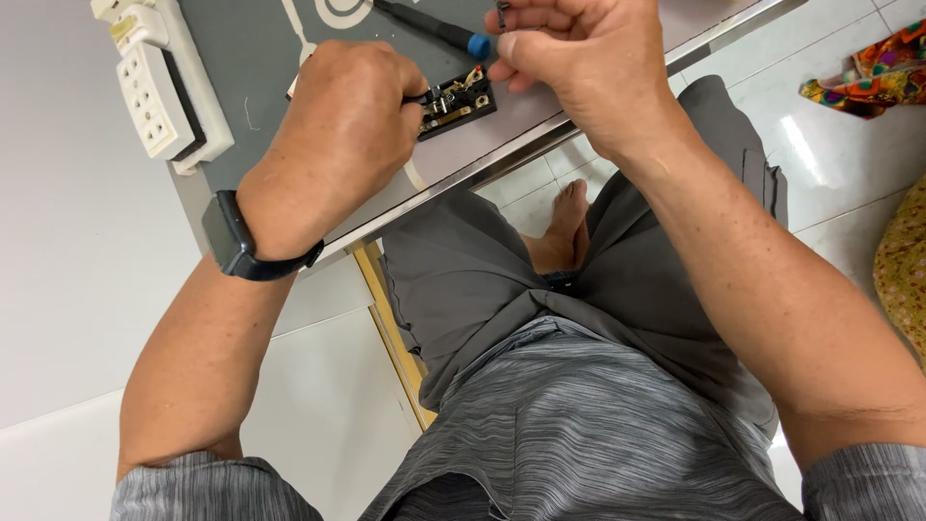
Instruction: The person assembles a small electrical component on a table, using a screwdriver to tighten screws and attaching small black plastic pieces. The person handles the component and tools with both hands, occasionally picking up and placing down parts.
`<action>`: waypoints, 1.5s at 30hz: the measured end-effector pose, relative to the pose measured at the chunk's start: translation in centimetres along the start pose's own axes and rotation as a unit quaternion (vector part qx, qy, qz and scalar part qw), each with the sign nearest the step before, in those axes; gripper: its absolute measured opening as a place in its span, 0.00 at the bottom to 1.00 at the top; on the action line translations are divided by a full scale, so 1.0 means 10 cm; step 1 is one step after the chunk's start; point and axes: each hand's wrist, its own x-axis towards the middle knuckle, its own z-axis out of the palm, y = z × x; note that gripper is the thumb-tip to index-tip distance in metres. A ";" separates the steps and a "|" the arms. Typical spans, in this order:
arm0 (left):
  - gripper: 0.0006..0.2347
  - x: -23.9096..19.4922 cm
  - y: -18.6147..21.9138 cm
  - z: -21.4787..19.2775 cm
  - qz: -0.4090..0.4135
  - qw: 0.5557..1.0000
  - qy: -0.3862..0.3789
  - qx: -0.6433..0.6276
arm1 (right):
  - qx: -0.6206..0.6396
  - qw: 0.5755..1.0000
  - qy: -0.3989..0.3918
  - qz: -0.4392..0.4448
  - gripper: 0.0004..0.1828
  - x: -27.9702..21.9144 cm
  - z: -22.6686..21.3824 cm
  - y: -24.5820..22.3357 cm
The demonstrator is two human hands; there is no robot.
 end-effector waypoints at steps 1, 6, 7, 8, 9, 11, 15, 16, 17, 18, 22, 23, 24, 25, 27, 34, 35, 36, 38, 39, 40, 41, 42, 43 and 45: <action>0.07 0.00 0.02 -0.03 -0.001 1.000 0.001 0.000 | 0.000 1.000 -0.001 -0.001 0.11 0.00 0.00 0.00; 0.14 -0.02 -0.01 -0.02 0.018 0.998 0.024 -0.052 | -0.066 0.994 -0.002 -0.087 0.11 -0.11 -0.03 -0.03; 0.14 -0.01 -0.02 -0.02 0.017 0.998 0.025 -0.052 | -0.066 0.994 -0.003 -0.087 0.11 -0.14 -0.04 -0.04; 0.11 0.00 -0.04 -0.02 0.038 0.995 0.042 -0.080 | -0.078 0.995 0.005 -0.067 0.11 -0.17 -0.04 -0.05; 0.08 0.00 -0.06 -0.01 0.060 0.991 0.059 -0.108 | -0.091 0.995 0.012 -0.046 0.12 -0.20 -0.03 -0.06; 0.06 0.01 -0.11 0.01 0.073 0.988 0.065 -0.118 | -0.068 0.997 0.015 -0.037 0.12 -0.20 -0.06 0.00; 0.06 0.02 -0.12 -0.06 0.042 0.977 0.049 -0.203 | 0.089 0.983 0.089 0.137 0.13 -0.14 -0.06 -0.13; 0.06 0.00 -0.12 -0.08 0.042 0.977 0.049 -0.203 | 0.088 0.983 0.089 0.136 0.13 -0.13 -0.05 -0.18; 0.06 -0.01 -0.12 -0.09 0.037 0.973 0.050 -0.222 | 0.122 0.973 0.097 0.170 0.14 -0.12 -0.05 -0.22; 0.06 -0.03 -0.11 -0.10 0.032 0.968 0.050 -0.242 | 0.155 0.961 0.106 0.204 0.14 -0.12 -0.05 -0.26; 0.10 0.00 -0.12 -0.02 0.104 0.974 0.094 -0.177 | 0.176 0.952 0.108 0.227 0.15 -0.10 0.00 -0.29; 0.14 0.02 -0.10 -0.04 0.085 0.982 0.063 -0.156 | 0.182 0.946 0.117 0.240 0.14 -0.09 0.01 -0.31; 0.18 0.04 -0.08 -0.05 0.066 0.988 0.033 -0.137 | 0.187 0.941 0.127 0.252 0.12 -0.09 0.03 -0.32; 0.18 0.03 -0.09 -0.05 0.064 0.988 0.036 -0.137 | 0.185 0.942 0.124 0.252 0.12 -0.09 0.04 -0.30; 0.20 0.04 -0.11 -0.03 0.074 0.986 0.035 -0.143 | 0.173 0.944 0.117 0.254 0.17 -0.10 0.05 -0.27; 0.23 -0.07 -0.19 0.12 0.092 0.990 0.089 -0.062 | -0.124 0.991 0.017 0.054 0.13 -0.19 -0.02 -0.04; 0.18 -0.10 -0.22 0.15 0.133 0.980 0.148 -0.006 | -0.225 0.974 -0.010 -0.029 0.16 -0.20 -0.02 -0.05; 0.15 -0.13 -0.25 0.18 0.173 0.962 0.207 0.051 | -0.323 0.939 -0.039 -0.111 0.18 -0.20 -0.03 -0.05; 0.10 -0.14 -0.27 0.22 0.195 0.954 0.227 0.023 | -0.332 0.937 -0.060 -0.093 0.16 -0.15 0.04 -0.11; 0.05 -0.14 -0.28 0.23 0.218 0.945 0.244 -0.003 | -0.338 0.935 -0.080 -0.074 0.14 -0.12 0.07 -0.14; 0.05 -0.14 -0.28 0.26 0.218 0.944 0.247 -0.004 | -0.341 0.934 -0.080 -0.074 0.14 -0.09 0.08 -0.13; 0.06 -0.13 -0.29 0.29 0.219 0.944 0.242 -0.047 | -0.345 0.930 -0.107 -0.068 0.13 -0.05 0.09 -0.13; 0.08 -0.12 -0.29 0.33 0.220 0.942 0.236 -0.091 | -0.348 0.926 -0.132 -0.061 0.12 -0.02 0.09 -0.12; 0.08 -0.12 -0.27 0.31 0.222 0.941 0.238 -0.093 | -0.352 0.925 -0.132 -0.060 0.12 0.03 0.08 -0.12; 0.06 -0.11 -0.21 0.28 0.170 0.928 0.217 -0.250 | -0.434 0.876 -0.161 -0.134 0.13 0.12 0.06 -0.10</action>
